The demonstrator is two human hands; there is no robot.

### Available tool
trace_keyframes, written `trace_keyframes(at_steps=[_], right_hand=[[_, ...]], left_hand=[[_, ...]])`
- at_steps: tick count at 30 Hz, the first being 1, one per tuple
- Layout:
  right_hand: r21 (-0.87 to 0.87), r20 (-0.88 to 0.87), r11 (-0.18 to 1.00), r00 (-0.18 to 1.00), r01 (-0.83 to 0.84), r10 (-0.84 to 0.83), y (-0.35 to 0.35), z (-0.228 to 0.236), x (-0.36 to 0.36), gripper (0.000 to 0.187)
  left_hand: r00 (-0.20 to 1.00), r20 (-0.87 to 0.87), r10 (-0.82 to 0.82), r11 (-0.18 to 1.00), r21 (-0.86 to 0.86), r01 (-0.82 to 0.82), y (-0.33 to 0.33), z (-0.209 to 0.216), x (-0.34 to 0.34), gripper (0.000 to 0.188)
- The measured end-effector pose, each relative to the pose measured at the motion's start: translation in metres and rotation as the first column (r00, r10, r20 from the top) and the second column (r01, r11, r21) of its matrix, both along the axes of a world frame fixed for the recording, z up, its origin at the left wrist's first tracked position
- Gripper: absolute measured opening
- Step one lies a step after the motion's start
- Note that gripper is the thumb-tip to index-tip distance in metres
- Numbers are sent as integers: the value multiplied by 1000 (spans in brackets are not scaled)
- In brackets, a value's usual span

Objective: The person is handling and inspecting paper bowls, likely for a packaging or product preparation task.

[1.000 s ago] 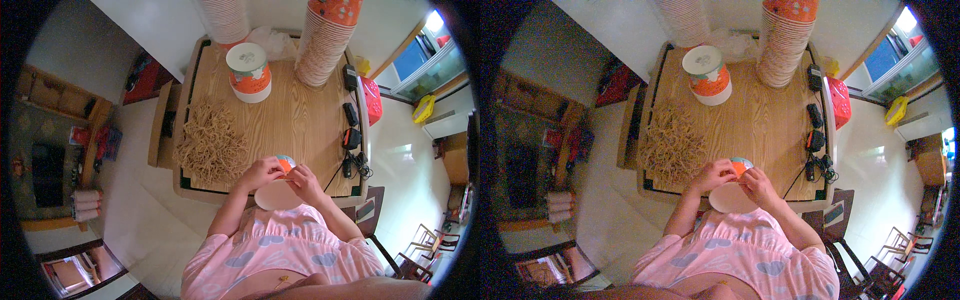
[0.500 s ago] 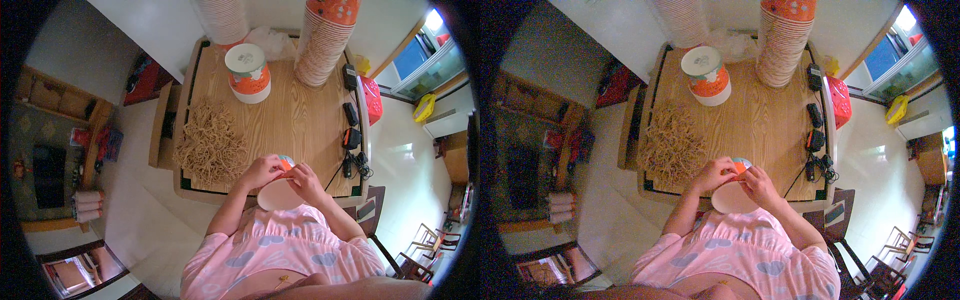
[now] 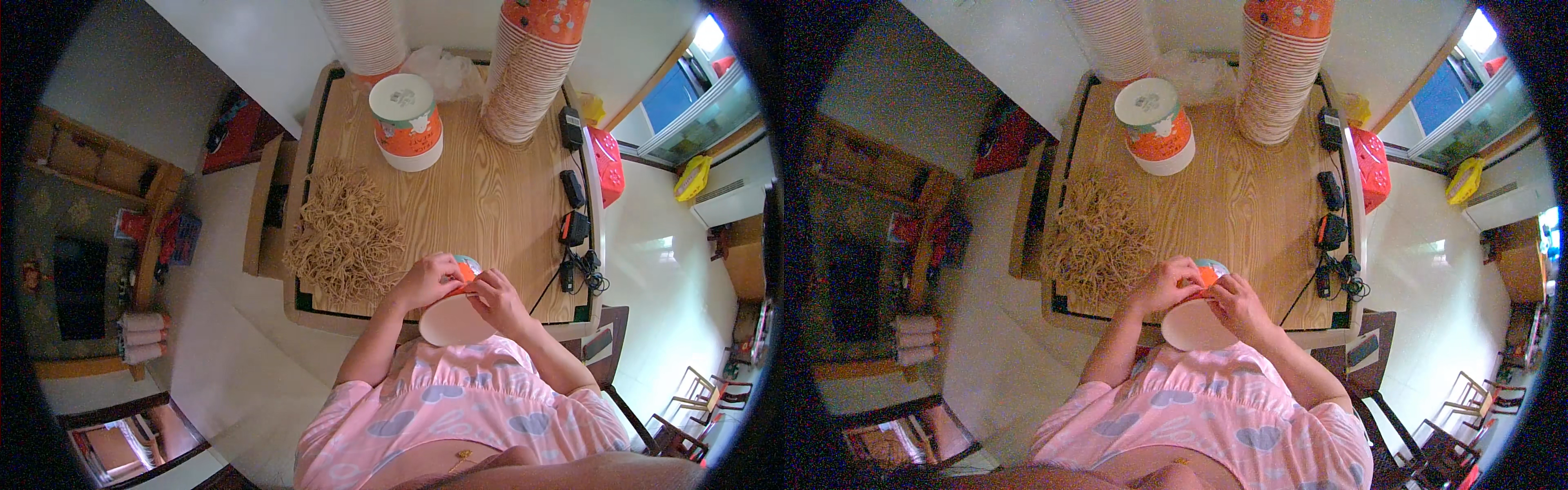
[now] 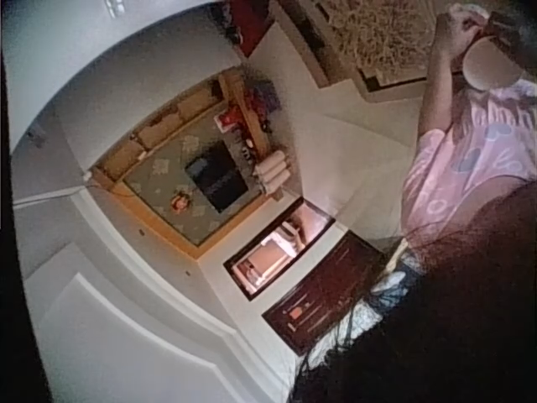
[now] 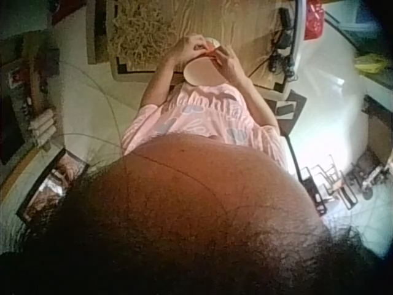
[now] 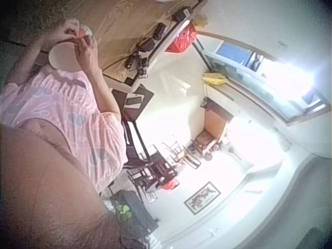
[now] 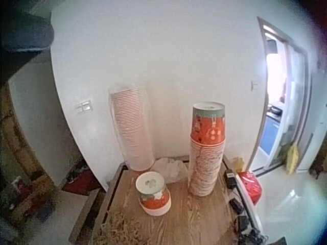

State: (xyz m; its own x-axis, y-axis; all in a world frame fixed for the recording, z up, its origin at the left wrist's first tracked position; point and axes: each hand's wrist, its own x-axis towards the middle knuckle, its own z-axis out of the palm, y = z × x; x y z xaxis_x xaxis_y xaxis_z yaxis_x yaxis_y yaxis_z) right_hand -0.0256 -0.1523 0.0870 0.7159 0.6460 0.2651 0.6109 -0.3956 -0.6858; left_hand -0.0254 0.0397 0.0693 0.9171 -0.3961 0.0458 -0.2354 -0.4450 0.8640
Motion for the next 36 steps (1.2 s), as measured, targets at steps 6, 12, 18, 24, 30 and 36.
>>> trace_keyframes(at_steps=[6,12,18,24,30,36], right_hand=[[-3,-7,1000,1000,-2,2,0,1,0,15],[20,-57,999,998,41,-40,1,0,-4,14],[14,-44,999,998,43,-42,0,-2,-3,15],[-11,-72,993,990,117,-118,-2,9,4,16],[-207,-79,948,962,242,-263,-16,12,9,14],[-263,-97,866,881,426,-463,-29,-19,2,12]], left_hand=[[995,98,22,999,23,-24,0,-5,-2,8],[994,88,58,998,30,-61,0,-12,-6,10],[993,105,59,998,26,-62,-1,-8,-5,9],[959,189,211,965,114,-235,-2,0,-1,8],[876,237,421,867,179,-465,11,7,-4,6],[847,-15,532,846,-8,-532,-2,-17,-23,8]])
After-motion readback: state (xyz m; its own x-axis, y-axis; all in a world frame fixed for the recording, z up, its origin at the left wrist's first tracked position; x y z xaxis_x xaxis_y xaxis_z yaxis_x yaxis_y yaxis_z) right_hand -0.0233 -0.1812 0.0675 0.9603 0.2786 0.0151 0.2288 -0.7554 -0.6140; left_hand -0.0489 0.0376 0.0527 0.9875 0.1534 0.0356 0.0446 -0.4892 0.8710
